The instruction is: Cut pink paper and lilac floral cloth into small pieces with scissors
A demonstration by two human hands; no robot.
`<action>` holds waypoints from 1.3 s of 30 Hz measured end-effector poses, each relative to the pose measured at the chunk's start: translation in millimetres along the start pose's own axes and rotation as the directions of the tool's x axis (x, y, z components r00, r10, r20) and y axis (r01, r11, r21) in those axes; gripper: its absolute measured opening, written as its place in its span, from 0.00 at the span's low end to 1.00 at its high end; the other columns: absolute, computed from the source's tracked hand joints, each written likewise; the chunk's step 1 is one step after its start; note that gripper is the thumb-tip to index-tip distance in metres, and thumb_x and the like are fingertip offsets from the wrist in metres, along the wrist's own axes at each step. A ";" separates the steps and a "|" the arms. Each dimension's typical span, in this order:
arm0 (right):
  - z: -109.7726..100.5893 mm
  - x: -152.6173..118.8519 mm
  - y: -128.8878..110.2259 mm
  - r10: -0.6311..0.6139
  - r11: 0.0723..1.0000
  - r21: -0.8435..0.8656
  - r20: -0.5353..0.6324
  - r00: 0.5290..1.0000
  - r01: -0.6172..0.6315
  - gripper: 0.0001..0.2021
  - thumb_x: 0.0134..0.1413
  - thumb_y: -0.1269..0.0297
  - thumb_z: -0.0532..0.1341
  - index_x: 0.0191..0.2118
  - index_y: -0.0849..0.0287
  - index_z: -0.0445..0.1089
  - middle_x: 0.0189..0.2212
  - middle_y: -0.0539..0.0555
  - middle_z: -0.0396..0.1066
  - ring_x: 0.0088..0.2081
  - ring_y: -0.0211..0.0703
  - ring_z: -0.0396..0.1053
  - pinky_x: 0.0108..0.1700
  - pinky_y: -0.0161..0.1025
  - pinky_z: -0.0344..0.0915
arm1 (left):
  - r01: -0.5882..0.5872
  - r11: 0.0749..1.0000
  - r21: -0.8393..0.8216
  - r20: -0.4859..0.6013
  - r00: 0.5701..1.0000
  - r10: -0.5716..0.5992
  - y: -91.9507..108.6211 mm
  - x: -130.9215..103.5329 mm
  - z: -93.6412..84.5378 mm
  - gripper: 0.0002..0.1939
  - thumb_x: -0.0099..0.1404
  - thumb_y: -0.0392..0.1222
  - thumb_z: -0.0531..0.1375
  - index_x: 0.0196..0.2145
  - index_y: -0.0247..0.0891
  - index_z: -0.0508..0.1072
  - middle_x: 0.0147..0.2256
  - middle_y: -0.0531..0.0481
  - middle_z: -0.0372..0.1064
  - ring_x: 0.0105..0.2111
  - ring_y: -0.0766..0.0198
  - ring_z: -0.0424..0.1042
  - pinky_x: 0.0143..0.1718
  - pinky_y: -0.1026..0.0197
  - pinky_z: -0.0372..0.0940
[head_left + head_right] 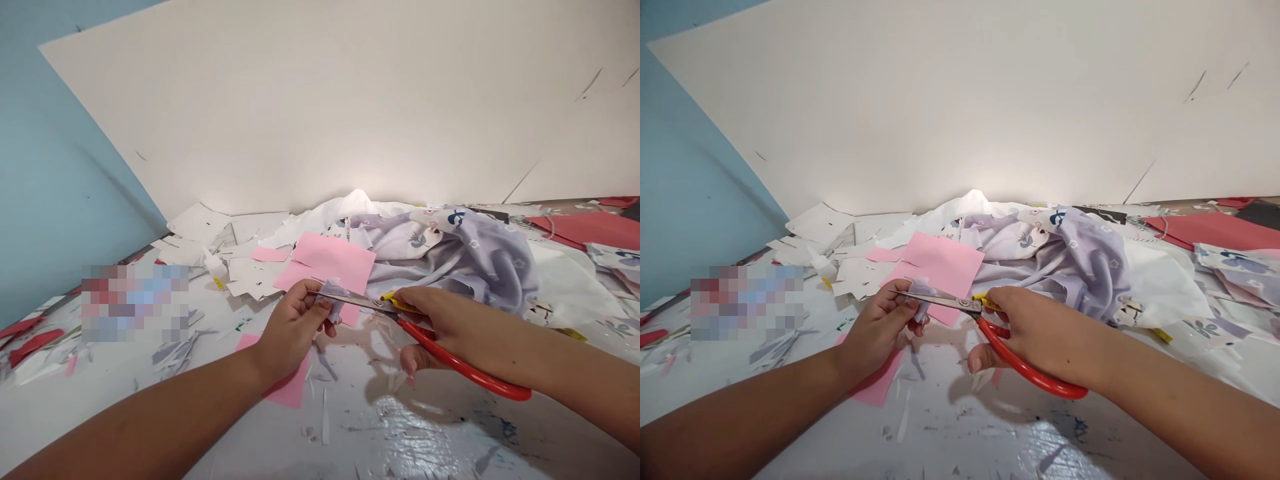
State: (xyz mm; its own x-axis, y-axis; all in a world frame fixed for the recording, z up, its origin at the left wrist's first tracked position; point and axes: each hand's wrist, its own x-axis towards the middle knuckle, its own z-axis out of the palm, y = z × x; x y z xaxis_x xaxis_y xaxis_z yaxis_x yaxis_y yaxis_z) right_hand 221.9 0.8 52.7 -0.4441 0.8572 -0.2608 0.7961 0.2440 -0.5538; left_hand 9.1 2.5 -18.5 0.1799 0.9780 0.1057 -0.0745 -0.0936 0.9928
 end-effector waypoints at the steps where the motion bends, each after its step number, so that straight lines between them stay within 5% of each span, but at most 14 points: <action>1: 0.3 0.8 1.2 -0.002 1.000 -0.005 -0.001 1.000 0.002 0.13 0.41 0.52 0.60 0.25 0.55 0.59 0.24 0.48 0.67 0.27 0.43 0.63 0.26 0.35 0.57 | -0.002 1.000 -0.002 0.000 1.000 0.002 0.1 0.2 -0.1 0.05 0.60 0.43 0.55 0.33 0.40 0.65 0.25 0.55 0.64 0.22 0.70 0.65 0.23 0.66 0.61; 14: 4.9 0.2 5.7 0.002 0.998 -0.058 0.007 1.000 -0.002 0.15 0.41 0.50 0.59 0.28 0.55 0.58 0.26 0.49 0.65 0.28 0.44 0.63 0.29 0.37 0.60 | -0.090 0.974 0.207 -0.101 0.988 0.112 -0.9 -4.6 4.8 0.06 0.61 0.44 0.54 0.33 0.39 0.64 0.28 0.53 0.66 0.25 0.69 0.66 0.28 0.64 0.62; 30: 4.0 0.8 1.7 -0.001 0.994 0.112 0.016 1.000 -0.001 0.12 0.41 0.56 0.60 0.24 0.56 0.58 0.24 0.47 0.65 0.26 0.41 0.63 0.26 0.34 0.56 | 0.039 0.999 -0.025 0.030 0.999 -0.038 -1.5 0.7 -1.2 0.07 0.61 0.44 0.54 0.33 0.39 0.63 0.23 0.54 0.64 0.24 0.69 0.65 0.20 0.68 0.61; 39: 6.2 1.4 5.7 0.035 0.999 -0.006 0.050 0.998 -0.035 0.17 0.41 0.47 0.58 0.26 0.55 0.57 0.24 0.46 0.61 0.26 0.41 0.59 0.27 0.34 0.56 | 0.040 0.995 -0.086 0.023 0.999 -0.038 -0.7 0.9 -0.9 0.07 0.60 0.44 0.55 0.35 0.39 0.64 0.26 0.54 0.64 0.23 0.70 0.65 0.18 0.68 0.61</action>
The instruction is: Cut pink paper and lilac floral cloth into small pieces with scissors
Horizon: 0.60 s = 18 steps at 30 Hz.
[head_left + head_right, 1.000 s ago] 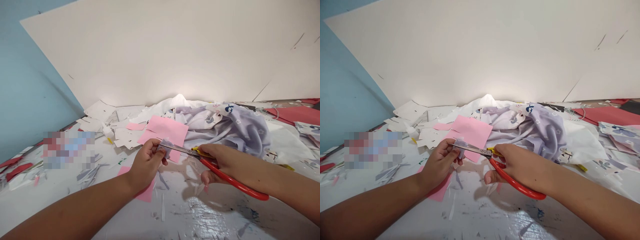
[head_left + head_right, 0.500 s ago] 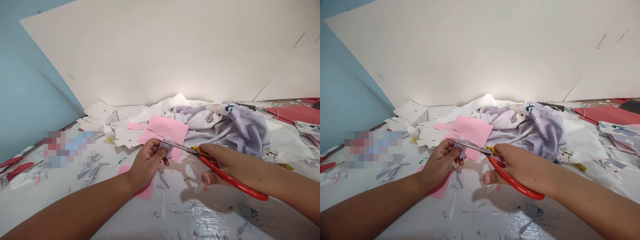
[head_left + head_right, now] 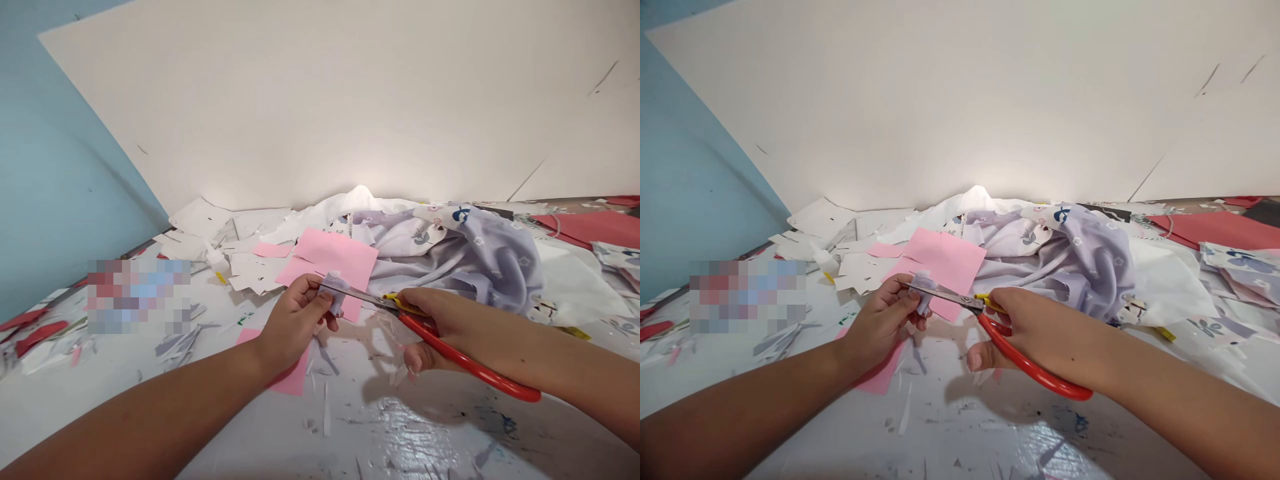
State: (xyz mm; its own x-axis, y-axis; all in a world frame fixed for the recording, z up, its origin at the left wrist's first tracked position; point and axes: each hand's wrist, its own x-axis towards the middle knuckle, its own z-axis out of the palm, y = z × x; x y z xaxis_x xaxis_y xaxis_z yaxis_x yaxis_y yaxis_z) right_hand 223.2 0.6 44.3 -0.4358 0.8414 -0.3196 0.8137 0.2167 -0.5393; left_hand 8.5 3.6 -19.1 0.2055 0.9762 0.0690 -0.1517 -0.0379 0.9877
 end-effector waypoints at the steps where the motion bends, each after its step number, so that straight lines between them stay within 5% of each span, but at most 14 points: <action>1: 0.2 0.4 0.5 -0.004 1.000 -0.006 -0.004 1.000 0.004 0.17 0.42 0.47 0.58 0.26 0.55 0.57 0.24 0.46 0.60 0.26 0.40 0.59 0.27 0.34 0.56 | -0.005 1.000 0.010 0.003 1.000 0.005 0.1 -0.2 0.3 0.07 0.60 0.43 0.55 0.35 0.39 0.64 0.26 0.54 0.64 0.22 0.70 0.65 0.19 0.68 0.61; 10: -0.8 1.0 0.2 -0.022 1.000 0.011 -0.009 1.000 0.022 0.13 0.43 0.53 0.58 0.26 0.56 0.57 0.25 0.48 0.62 0.27 0.40 0.60 0.28 0.34 0.55 | -0.030 0.990 0.139 0.003 1.000 0.030 0.7 -0.9 1.5 0.07 0.61 0.44 0.54 0.33 0.38 0.63 0.25 0.54 0.63 0.22 0.69 0.65 0.18 0.66 0.63; 18: 0.4 3.8 2.2 -0.046 0.996 0.072 0.008 0.999 0.045 0.10 0.47 0.57 0.56 0.25 0.56 0.57 0.26 0.48 0.69 0.27 0.41 0.64 0.27 0.34 0.55 | -0.036 0.995 0.091 0.021 0.999 0.034 0.4 -1.9 1.6 0.06 0.61 0.43 0.54 0.33 0.39 0.63 0.26 0.54 0.62 0.23 0.69 0.65 0.17 0.67 0.63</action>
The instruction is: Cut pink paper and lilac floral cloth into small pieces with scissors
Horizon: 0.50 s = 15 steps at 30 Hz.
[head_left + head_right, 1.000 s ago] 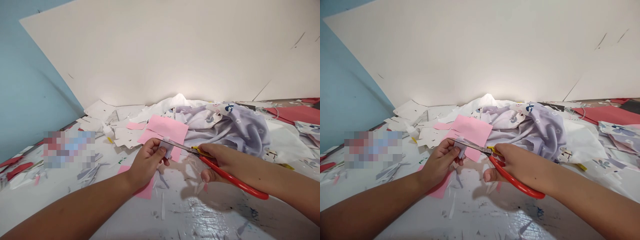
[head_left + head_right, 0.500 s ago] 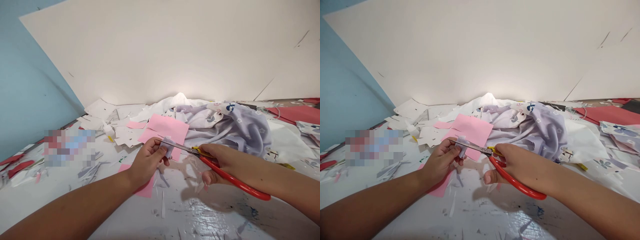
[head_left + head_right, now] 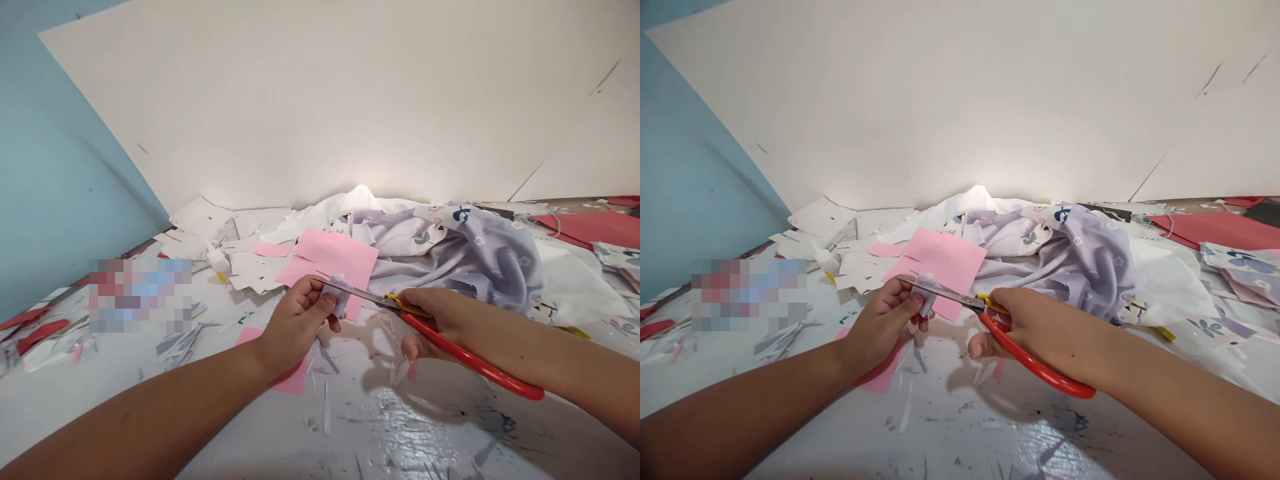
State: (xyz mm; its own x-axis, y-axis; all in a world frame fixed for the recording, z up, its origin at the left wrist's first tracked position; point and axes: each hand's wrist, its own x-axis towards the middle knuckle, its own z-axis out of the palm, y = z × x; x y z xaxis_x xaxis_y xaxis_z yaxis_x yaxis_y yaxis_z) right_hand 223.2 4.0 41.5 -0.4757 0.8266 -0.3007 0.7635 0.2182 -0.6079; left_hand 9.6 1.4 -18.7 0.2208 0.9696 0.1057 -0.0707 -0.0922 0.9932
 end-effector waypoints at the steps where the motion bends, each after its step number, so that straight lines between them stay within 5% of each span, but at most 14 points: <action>1: 0.2 1.1 1.3 0.006 1.000 0.008 0.010 1.000 -0.006 0.10 0.48 0.57 0.55 0.25 0.56 0.57 0.26 0.48 0.69 0.27 0.41 0.64 0.27 0.34 0.55 | 0.002 1.000 -0.006 -0.001 1.000 -0.002 0.1 0.2 -0.1 0.06 0.61 0.44 0.54 0.33 0.38 0.63 0.26 0.54 0.62 0.23 0.69 0.65 0.17 0.67 0.63; 15: -1.1 2.0 1.8 0.025 1.000 0.007 0.023 0.999 -0.026 0.14 0.48 0.52 0.56 0.25 0.58 0.58 0.23 0.47 0.63 0.24 0.36 0.59 0.25 0.33 0.52 | 0.047 0.991 -0.123 0.044 0.998 -0.042 -0.5 0.6 -3.9 0.04 0.61 0.41 0.54 0.33 0.39 0.65 0.25 0.54 0.66 0.22 0.72 0.66 0.22 0.68 0.61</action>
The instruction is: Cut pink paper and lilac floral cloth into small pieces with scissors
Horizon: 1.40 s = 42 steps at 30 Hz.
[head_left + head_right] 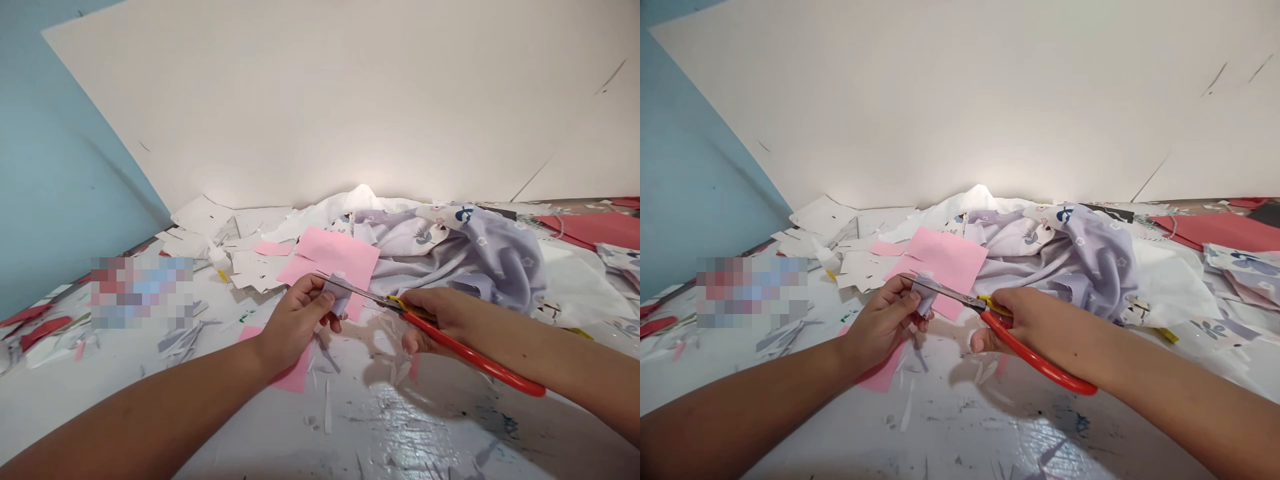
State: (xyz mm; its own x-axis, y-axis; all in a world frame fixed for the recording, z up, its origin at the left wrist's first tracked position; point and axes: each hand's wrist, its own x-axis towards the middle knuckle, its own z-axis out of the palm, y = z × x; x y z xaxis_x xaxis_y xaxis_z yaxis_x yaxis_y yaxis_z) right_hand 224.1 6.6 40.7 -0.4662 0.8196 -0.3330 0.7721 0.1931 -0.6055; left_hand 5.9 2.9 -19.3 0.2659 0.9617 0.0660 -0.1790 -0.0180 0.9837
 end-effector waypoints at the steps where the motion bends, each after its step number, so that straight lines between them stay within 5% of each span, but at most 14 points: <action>1: 0.6 1.3 2.1 0.001 1.000 -0.021 -0.007 1.000 -0.001 0.15 0.48 0.51 0.56 0.25 0.58 0.58 0.23 0.47 0.62 0.23 0.36 0.58 0.24 0.33 0.52 | 0.011 1.000 -0.003 -0.006 1.000 -0.011 0.1 -0.1 -0.1 0.04 0.61 0.41 0.54 0.33 0.40 0.65 0.25 0.55 0.66 0.22 0.71 0.66 0.22 0.68 0.61; 6: 3.3 5.7 8.2 -0.058 0.997 -0.059 -0.045 0.997 0.055 0.18 0.45 0.47 0.56 0.23 0.57 0.57 0.20 0.45 0.59 0.22 0.35 0.56 0.24 0.33 0.50 | 0.063 0.998 -0.022 -0.035 0.997 -0.063 1.3 -0.2 0.0 0.06 0.60 0.44 0.55 0.31 0.39 0.65 0.24 0.55 0.67 0.21 0.70 0.66 0.21 0.67 0.61; 26: 5.0 -1.7 -3.1 -0.068 0.998 0.008 -0.014 0.998 0.068 0.13 0.52 0.54 0.51 0.25 0.57 0.59 0.26 0.52 0.70 0.26 0.39 0.63 0.27 0.34 0.56 | 0.072 0.997 -0.004 -0.081 0.994 -0.072 3.6 -0.1 -0.6 0.08 0.60 0.46 0.55 0.30 0.38 0.64 0.23 0.54 0.68 0.20 0.71 0.65 0.22 0.69 0.59; 42: 13.7 7.2 11.9 -0.062 0.974 -0.222 -0.085 0.995 0.042 0.20 0.48 0.46 0.53 0.20 0.58 0.57 0.17 0.47 0.59 0.20 0.35 0.56 0.22 0.33 0.50 | 0.093 0.995 -0.040 -0.078 0.992 -0.095 3.9 -0.5 -0.8 0.08 0.59 0.45 0.56 0.29 0.39 0.64 0.21 0.55 0.66 0.20 0.70 0.66 0.23 0.67 0.59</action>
State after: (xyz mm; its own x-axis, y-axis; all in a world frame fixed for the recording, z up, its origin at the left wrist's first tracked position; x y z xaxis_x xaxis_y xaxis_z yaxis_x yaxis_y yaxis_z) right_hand 224.0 7.4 21.2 -0.4747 0.8488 -0.2327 0.8286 0.3417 -0.4435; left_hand 4.3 2.6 -15.6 0.2073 0.9774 -0.0413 -0.1915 0.0820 0.9781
